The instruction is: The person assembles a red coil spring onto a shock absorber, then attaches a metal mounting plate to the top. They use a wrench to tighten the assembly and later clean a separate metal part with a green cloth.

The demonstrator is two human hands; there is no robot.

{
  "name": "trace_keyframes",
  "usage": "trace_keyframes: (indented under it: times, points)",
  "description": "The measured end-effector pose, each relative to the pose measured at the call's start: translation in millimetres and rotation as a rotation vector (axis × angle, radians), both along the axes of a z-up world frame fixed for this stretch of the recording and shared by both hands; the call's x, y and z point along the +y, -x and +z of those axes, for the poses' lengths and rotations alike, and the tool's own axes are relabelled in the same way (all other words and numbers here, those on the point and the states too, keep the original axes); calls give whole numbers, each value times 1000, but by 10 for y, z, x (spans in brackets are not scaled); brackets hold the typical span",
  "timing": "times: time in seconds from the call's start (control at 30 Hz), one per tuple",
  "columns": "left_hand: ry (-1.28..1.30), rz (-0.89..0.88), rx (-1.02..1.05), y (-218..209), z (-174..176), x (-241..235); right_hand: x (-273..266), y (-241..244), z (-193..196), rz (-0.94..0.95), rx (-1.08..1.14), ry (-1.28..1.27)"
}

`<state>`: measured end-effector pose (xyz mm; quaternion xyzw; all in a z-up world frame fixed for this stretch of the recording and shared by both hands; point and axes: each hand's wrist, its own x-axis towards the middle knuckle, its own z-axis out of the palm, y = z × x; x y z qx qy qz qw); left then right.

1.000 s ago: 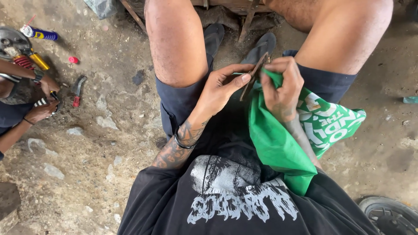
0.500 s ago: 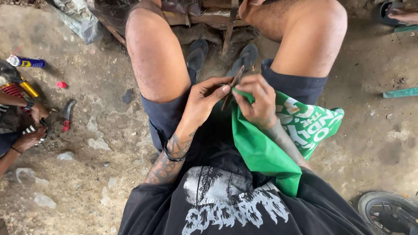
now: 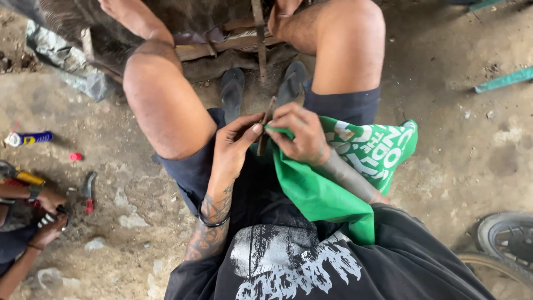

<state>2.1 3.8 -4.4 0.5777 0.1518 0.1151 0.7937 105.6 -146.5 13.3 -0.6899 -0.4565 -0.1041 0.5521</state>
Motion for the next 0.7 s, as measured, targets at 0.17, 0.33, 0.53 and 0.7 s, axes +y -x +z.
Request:
trace_keyframes:
  times: [0.17, 0.33, 0.53, 0.7]
  points:
    - [21, 11, -1, 15, 74, -26, -16, -135, -33, 2, 141, -15]
    - [-68, 36, -2, 12, 92, -34, -42, 23, 42, 28, 80, 45]
    - [-84, 20, 47, 69, -175, 36, -30, -100, 38, -18, 121, -36]
    - [-60, 15, 22, 60, -150, 10, -38, -117, 69, -41, 136, -31]
